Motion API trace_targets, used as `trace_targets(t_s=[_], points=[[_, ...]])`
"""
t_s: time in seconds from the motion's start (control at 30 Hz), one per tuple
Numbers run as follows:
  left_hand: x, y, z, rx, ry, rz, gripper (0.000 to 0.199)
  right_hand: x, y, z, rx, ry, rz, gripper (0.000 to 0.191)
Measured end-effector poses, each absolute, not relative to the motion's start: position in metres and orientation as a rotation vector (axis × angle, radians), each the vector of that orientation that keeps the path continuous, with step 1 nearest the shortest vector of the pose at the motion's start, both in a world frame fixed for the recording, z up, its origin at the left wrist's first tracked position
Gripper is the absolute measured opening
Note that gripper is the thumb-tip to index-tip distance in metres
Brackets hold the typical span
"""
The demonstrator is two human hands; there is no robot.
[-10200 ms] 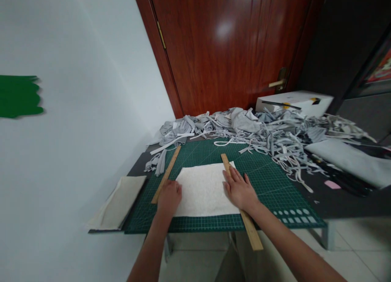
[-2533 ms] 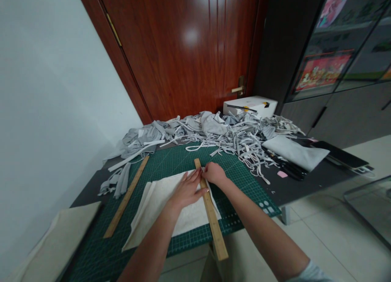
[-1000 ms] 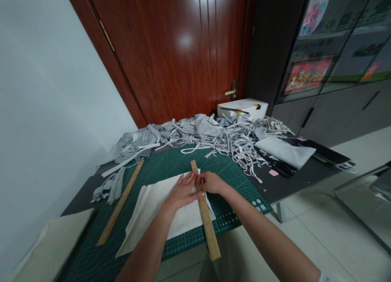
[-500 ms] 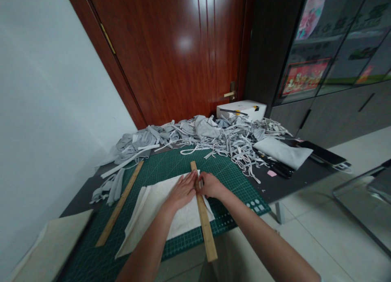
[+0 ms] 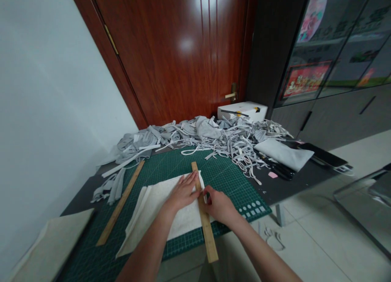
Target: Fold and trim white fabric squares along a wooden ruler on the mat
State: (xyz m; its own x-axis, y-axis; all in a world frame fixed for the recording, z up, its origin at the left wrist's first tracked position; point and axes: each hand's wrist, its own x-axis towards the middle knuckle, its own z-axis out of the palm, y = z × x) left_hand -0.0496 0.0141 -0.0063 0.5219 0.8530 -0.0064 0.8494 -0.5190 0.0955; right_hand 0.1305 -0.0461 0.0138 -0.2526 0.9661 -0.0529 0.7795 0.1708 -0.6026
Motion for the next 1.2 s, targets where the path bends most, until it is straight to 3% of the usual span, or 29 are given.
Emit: trace_targets(t_s=[0.17, 0.53, 0.7, 0.93, 1.2], points=[[-0.050, 0.015, -0.008, 2.685, 1.486, 0.090, 0.064, 0.134, -0.062, 0.006, -1.622, -2.191, 0.592, 0.034], [-0.050, 0.014, -0.009, 2.712, 1.476, 0.133, 0.066, 0.155, -0.084, -0.006, -1.599, -2.001, 0.753, 0.022], [-0.050, 0.014, -0.011, 2.727, 1.474, 0.155, 0.066, 0.158, -0.096, -0.012, -1.428, -1.923, 0.547, 0.022], [-0.056, 0.020, -0.020, 2.712, 1.459, 0.149, 0.066, 0.102, -0.091, -0.009, -1.074, -2.066, 0.330, 0.051], [-0.055, 0.018, -0.016, 2.667, 1.447, 0.126, 0.054, 0.068, -0.086, -0.032, -1.427, -2.104, 0.101, 0.070]])
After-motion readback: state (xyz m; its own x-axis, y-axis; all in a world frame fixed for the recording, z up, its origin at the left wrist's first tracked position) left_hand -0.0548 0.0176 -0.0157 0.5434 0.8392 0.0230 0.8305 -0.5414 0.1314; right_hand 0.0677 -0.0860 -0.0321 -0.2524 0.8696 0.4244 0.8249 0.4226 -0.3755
